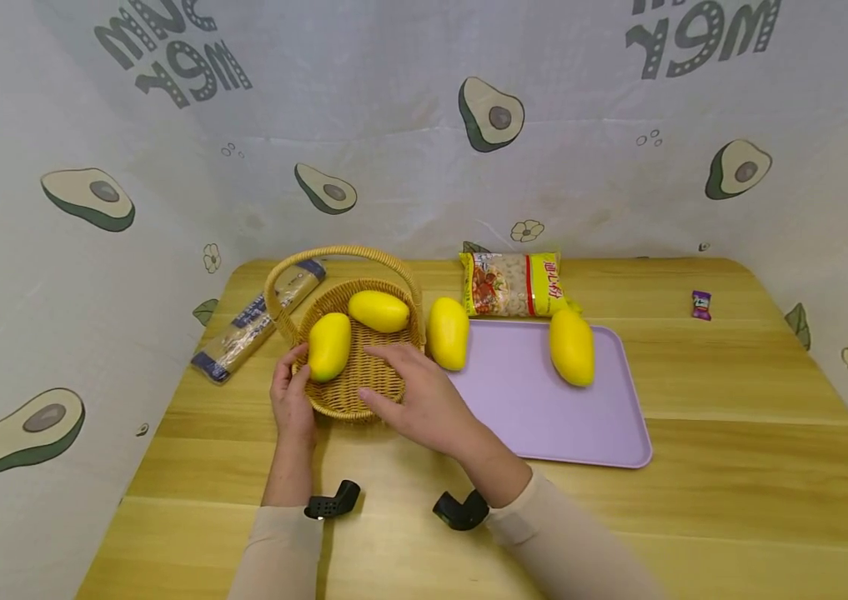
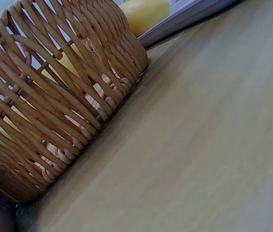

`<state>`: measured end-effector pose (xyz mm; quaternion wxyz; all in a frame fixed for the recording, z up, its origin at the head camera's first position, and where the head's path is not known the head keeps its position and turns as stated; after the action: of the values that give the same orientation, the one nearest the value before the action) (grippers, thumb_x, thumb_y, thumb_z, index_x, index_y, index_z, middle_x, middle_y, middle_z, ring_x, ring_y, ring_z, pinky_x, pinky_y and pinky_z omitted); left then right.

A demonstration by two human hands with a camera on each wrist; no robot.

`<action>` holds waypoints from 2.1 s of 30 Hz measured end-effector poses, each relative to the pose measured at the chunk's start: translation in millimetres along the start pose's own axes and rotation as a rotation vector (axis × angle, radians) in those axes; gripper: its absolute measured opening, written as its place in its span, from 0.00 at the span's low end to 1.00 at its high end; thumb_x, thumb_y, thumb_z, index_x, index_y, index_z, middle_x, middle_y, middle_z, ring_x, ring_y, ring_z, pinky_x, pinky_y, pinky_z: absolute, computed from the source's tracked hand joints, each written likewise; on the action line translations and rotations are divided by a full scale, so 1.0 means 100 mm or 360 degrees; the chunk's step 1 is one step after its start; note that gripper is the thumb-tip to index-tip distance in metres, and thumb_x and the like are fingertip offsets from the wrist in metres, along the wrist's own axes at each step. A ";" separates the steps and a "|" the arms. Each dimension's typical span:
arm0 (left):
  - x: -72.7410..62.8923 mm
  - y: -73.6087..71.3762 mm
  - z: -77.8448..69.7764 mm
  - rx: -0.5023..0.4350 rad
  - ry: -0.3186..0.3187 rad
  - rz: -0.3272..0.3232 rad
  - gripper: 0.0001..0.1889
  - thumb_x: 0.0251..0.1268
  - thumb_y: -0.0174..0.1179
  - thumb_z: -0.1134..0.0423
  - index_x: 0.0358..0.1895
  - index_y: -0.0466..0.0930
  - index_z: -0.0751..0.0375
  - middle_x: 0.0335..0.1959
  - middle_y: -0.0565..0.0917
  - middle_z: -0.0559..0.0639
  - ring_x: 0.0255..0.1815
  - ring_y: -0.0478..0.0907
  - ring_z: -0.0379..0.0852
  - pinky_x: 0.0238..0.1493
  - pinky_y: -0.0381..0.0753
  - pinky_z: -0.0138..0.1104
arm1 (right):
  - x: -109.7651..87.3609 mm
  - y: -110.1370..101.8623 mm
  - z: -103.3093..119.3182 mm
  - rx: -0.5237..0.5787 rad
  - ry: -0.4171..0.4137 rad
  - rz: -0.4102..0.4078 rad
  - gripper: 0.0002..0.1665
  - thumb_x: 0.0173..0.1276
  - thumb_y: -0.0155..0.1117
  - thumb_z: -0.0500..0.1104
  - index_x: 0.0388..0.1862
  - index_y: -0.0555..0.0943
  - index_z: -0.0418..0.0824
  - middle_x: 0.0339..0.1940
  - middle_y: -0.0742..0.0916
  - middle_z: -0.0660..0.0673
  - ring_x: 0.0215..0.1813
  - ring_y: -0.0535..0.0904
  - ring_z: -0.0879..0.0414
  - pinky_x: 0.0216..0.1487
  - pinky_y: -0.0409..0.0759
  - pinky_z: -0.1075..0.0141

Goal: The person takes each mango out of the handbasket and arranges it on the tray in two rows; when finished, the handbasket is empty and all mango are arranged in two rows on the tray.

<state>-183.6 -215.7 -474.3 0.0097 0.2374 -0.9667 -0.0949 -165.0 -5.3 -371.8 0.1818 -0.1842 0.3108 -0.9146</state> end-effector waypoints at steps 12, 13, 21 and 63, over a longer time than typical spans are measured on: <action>0.01 -0.02 0.03 0.0003 -0.0011 0.0017 0.18 0.76 0.45 0.70 0.61 0.78 0.58 0.70 0.71 0.50 0.81 0.55 0.46 0.81 0.54 0.45 | 0.53 0.31 0.05 -0.0031 0.0165 0.0001 0.41 0.71 0.65 0.60 0.79 0.66 0.52 0.77 0.72 0.45 0.76 0.70 0.48 0.73 0.72 0.47; 0.01 -0.02 0.03 -0.0002 -0.0010 0.0015 0.17 0.76 0.45 0.70 0.60 0.79 0.58 0.69 0.71 0.49 0.81 0.55 0.46 0.81 0.54 0.45 | 0.57 0.33 0.05 -0.0024 0.0181 0.0009 0.41 0.71 0.65 0.60 0.79 0.66 0.53 0.77 0.71 0.45 0.76 0.69 0.48 0.74 0.71 0.47; 0.03 0.00 0.03 -0.0030 -0.0004 0.0008 0.17 0.76 0.45 0.71 0.58 0.80 0.55 0.64 0.75 0.45 0.80 0.57 0.46 0.81 0.54 0.43 | 0.83 0.51 -0.10 0.0017 0.0343 0.0016 0.41 0.72 0.63 0.64 0.79 0.66 0.53 0.78 0.71 0.42 0.77 0.70 0.45 0.74 0.71 0.46; 0.04 0.01 0.02 -0.0031 0.0016 0.0018 0.18 0.75 0.45 0.72 0.61 0.78 0.61 0.68 0.73 0.50 0.80 0.56 0.45 0.82 0.53 0.43 | 1.07 0.82 -0.39 -0.0220 0.0387 0.0137 0.43 0.71 0.65 0.61 0.80 0.65 0.50 0.79 0.70 0.43 0.77 0.69 0.47 0.74 0.72 0.51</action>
<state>-187.3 -216.6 -476.1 0.0172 0.2324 -0.9670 -0.1031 -257.2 -94.5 -429.1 0.1686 -0.0708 0.4004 -0.8979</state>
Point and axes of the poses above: each hand's wrist, its own x-axis towards the middle knuckle, its own y-axis out of the palm, z = x × y, the point moved 6 cm from there along x, towards the middle knuckle
